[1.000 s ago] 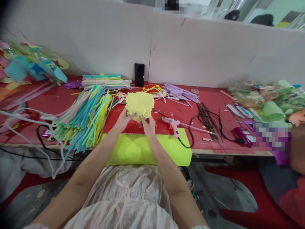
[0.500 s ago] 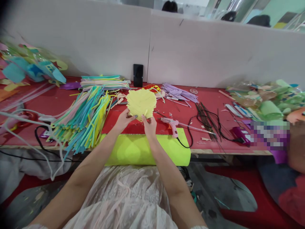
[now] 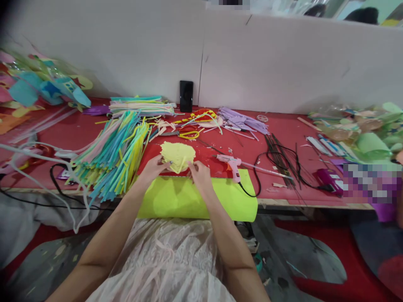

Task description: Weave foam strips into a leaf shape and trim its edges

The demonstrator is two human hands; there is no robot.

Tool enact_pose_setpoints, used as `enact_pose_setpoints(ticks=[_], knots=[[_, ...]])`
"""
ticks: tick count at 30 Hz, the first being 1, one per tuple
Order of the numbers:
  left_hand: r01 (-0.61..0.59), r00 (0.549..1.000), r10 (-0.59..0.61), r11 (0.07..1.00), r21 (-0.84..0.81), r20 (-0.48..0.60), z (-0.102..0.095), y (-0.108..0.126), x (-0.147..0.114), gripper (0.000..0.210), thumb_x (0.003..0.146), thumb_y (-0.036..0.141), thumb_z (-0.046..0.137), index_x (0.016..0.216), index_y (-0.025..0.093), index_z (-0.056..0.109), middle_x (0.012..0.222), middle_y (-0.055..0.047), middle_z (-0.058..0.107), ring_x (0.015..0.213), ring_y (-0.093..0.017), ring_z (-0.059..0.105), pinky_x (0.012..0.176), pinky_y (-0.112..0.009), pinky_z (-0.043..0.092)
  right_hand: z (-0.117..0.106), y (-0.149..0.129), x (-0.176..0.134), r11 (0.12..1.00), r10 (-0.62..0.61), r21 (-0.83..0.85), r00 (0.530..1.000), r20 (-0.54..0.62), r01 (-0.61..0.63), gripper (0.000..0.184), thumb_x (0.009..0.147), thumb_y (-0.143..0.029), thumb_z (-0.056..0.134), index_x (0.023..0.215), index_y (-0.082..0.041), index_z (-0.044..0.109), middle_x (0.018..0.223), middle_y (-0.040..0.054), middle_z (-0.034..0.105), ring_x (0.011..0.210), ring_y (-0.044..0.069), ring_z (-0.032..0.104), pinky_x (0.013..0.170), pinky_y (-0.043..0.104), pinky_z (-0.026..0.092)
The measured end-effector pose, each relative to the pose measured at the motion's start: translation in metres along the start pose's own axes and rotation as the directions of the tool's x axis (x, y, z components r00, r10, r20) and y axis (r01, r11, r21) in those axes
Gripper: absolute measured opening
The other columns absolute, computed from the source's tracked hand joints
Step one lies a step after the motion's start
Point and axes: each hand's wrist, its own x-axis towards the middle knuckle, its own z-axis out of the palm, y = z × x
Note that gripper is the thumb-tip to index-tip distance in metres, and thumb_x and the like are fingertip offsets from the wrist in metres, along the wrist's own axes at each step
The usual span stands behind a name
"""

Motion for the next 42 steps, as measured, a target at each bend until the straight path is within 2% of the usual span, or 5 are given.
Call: enact_pose_setpoints(ticks=[7,15,28,35,42], knots=[[0.008,0.999,-0.002,0.981,0.193,-0.033,0.002,-0.003,-0.003,0.043,0.073,0.042,0.072,0.105,0.017,0.059,0.086,-0.005,0.071,0.06,-0.018,0.069,0.053,-0.029,0.056,-0.015,0.009,-0.003,0.874,-0.309,-0.413,0.949,-0.065,0.257,0.025,0.091,-0.041,0.054,0.08,-0.021,0.064,0.07,0.0025,0.069,0.064,0.017,0.064,0.064,0.029,0.05],[0.012,0.999,0.002,0.965,0.261,-0.053,-0.005,-0.005,-0.006,0.041,0.08,0.037,0.065,0.115,0.015,0.057,0.076,-0.002,0.069,0.049,-0.015,0.064,0.048,-0.025,0.051,-0.002,0.008,0.002,0.567,-0.661,-0.4,0.687,0.3,0.72,0.018,0.093,-0.027,0.058,0.103,-0.026,0.072,0.112,0.0063,0.068,0.107,0.02,0.06,0.098,0.037,0.047],[-0.224,0.88,0.413,0.796,0.563,-0.233,-0.041,0.007,-0.007,0.03,0.081,0.03,0.062,0.11,0.022,0.069,0.085,-0.002,0.064,0.063,-0.012,0.052,0.068,-0.027,0.047,0.004,0.024,0.008,0.554,-0.69,-0.381,0.664,0.288,0.74,0.014,0.09,-0.027,0.062,0.097,-0.025,0.074,0.107,0.0066,0.07,0.105,0.019,0.062,0.095,0.037,0.049],[-0.405,0.913,0.404,0.893,0.197,0.05,-0.025,0.022,-0.022,0.035,0.09,0.04,0.053,0.117,0.022,0.066,0.09,-0.005,0.066,0.064,-0.012,0.056,0.062,-0.026,0.047,0.005,0.032,0.012,0.511,-0.742,-0.354,0.61,0.279,0.783,0.015,0.091,-0.021,0.059,0.096,-0.023,0.073,0.111,0.007,0.071,0.111,0.018,0.061,0.099,0.037,0.048],[-0.689,0.725,0.405,0.416,0.594,0.557,-0.011,0.024,-0.015,0.018,0.09,0.022,0.054,0.097,0.026,0.07,0.112,-0.002,0.069,0.117,-0.021,0.056,0.114,-0.045,0.026,0.002,0.021,0.006,0.486,-0.768,-0.344,0.58,0.27,0.803,0.019,0.095,-0.021,0.053,0.092,-0.023,0.072,0.108,0.0058,0.072,0.123,0.019,0.056,0.102,0.039,0.045]])
